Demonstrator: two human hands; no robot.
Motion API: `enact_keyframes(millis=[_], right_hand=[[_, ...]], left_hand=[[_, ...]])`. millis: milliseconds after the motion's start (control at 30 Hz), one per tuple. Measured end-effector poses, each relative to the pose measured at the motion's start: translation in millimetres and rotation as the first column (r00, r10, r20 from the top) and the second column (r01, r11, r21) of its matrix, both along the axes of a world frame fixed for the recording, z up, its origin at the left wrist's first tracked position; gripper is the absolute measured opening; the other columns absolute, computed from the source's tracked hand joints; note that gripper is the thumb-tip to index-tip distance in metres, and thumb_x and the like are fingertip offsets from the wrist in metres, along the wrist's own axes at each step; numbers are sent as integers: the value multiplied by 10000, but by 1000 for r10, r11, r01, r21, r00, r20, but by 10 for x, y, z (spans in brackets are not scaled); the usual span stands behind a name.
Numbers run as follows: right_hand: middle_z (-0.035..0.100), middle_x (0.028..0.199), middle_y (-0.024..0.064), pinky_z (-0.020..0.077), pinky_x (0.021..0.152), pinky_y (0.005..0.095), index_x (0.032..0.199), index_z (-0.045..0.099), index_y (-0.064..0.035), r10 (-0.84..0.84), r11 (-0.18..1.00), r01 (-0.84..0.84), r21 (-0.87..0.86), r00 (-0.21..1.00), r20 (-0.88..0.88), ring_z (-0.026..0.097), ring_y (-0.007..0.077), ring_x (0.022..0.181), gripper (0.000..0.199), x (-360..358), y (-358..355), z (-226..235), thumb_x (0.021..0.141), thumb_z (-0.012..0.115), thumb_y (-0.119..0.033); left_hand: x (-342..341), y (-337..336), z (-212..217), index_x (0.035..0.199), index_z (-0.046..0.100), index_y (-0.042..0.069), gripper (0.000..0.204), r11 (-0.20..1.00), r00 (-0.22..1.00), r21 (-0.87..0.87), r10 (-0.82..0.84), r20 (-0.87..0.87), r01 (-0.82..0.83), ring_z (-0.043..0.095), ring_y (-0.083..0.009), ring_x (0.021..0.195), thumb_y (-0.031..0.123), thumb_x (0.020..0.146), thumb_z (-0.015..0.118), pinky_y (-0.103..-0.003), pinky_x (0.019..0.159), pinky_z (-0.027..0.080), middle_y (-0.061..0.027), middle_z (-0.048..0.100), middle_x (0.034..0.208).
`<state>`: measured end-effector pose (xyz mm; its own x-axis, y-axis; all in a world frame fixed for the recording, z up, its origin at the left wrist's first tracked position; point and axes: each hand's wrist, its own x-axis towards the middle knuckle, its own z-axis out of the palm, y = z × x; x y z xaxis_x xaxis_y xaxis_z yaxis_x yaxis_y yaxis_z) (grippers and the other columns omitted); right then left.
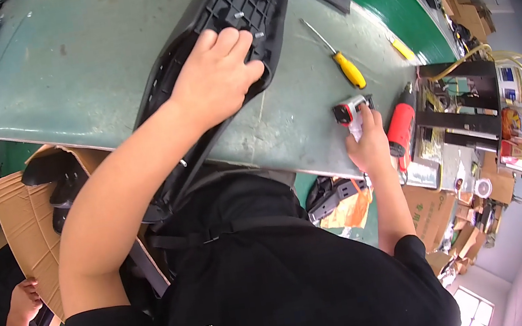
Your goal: The person is upholstering a plastic seat base with a black cover using a screwdriver, heat gun, and pneumatic staple gun.
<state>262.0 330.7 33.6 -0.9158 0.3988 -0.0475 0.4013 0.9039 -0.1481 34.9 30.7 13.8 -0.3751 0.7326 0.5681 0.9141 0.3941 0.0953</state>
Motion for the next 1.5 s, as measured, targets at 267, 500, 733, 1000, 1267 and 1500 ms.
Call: enact_keyframes(millis=[267,500,733,1000,1267,1500], right_hand=[[519,1293,378,596,917,505,1518,296,115,-284,945,250,211,947,148,677,551,1011,873,-96,-28,-200,779,726,-64],[747,911,271,615,818,456,1157,580,98,-205,966,166,197,959,195,770,369,909,384,-186,109,5,852,659,-121],[708,718,106,576,578,346,827,672,59,16,591,135,-795,984,179,697,181,604,135,-393,-572,940,889,611,-45],[710,763,274,582,720,465,974,671,129,79,925,8,-379,973,215,737,375,722,332,-665,-1283,876,810,626,-156],[691,736,284,576,707,481,929,693,122,128,925,-22,-380,958,258,729,396,713,317,-801,-1245,791,807,623,-162],[669,635,193,563,611,425,830,708,74,83,904,44,-425,958,274,687,297,578,227,-866,-1309,781,828,600,-126]], left_hand=[[102,98,-23,745,706,159,60,1000,988,-30,-3,-153,-2,537,-205,1079,183,793,681,-355,914,416,-17,620,1025],[166,156,-67,753,737,168,89,998,976,-58,17,-219,-30,536,-192,1079,211,806,679,-335,932,410,1,615,1015],[182,182,-90,794,682,133,13,998,986,-47,-41,-159,34,540,-208,1082,144,789,683,-335,929,415,-31,605,1072],[171,185,-116,797,689,141,23,1000,983,-28,-18,-183,13,550,-210,1107,119,794,688,-343,939,426,-33,608,1069],[170,186,-119,786,691,143,19,999,986,-20,-29,-164,26,548,-201,1114,130,800,686,-339,949,430,-22,614,1075],[161,210,-112,801,707,144,36,992,989,-128,-1,-149,-19,548,-187,1112,155,818,677,-337,965,429,0,618,1068]])
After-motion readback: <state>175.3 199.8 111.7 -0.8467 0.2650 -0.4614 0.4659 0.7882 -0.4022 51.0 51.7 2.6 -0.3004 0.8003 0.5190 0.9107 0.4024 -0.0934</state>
